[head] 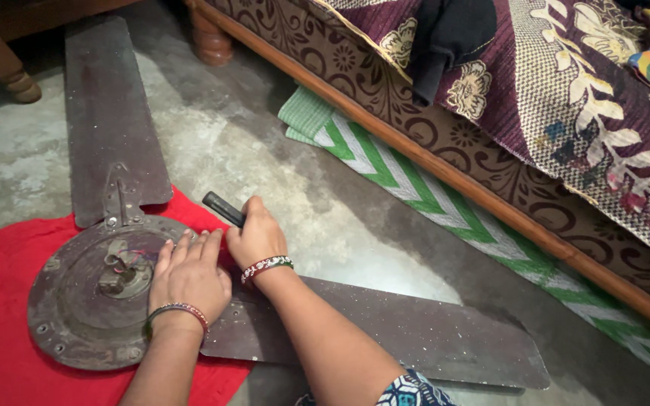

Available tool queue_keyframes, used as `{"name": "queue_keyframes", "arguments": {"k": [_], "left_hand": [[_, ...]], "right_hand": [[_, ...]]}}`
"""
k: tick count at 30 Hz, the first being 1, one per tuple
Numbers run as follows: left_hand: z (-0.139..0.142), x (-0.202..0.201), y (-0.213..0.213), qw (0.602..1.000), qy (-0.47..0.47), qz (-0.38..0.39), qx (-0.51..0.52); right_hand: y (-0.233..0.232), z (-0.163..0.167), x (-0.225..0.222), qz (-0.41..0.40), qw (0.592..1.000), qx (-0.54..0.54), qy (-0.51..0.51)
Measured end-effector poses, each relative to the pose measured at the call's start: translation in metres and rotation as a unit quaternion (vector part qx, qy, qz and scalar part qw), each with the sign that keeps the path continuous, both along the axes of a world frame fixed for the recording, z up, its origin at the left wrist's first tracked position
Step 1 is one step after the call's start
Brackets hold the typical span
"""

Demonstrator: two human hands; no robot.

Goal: The person disassembles a ceiling fan lying on the floor. They unscrew and remove the central hub cover by hand, pick up small screws and set them aside, lift and reposition a fan blade, and continue loosening parts of the hub with a screwdriver.

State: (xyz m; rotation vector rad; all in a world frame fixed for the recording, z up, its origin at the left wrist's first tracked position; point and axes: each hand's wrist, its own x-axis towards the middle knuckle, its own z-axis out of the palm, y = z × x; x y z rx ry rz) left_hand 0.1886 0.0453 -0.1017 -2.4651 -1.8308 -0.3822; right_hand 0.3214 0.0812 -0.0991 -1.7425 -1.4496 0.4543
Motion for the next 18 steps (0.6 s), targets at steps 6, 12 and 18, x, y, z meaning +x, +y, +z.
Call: {"name": "queue_keyframes", "arguments": {"k": [6, 12, 18], "left_hand": [[-0.004, -0.001, 0.004, 1.000, 0.004, -0.003, -0.027], [0.011, -0.008, 0.000, 0.978, -0.147, -0.082, 0.125], [0.045, -0.018, -0.016, 0.934, -0.296, -0.119, 0.161]], "right_hand": [[-0.012, 0.034, -0.013, 0.030, 0.999, -0.002, -0.014], [-0.031, 0.044, -0.014, 0.075, 0.982, 0.167, 0.039], [-0.031, 0.022, -0.005, 0.096, 0.963, 0.225, 0.111]]}}
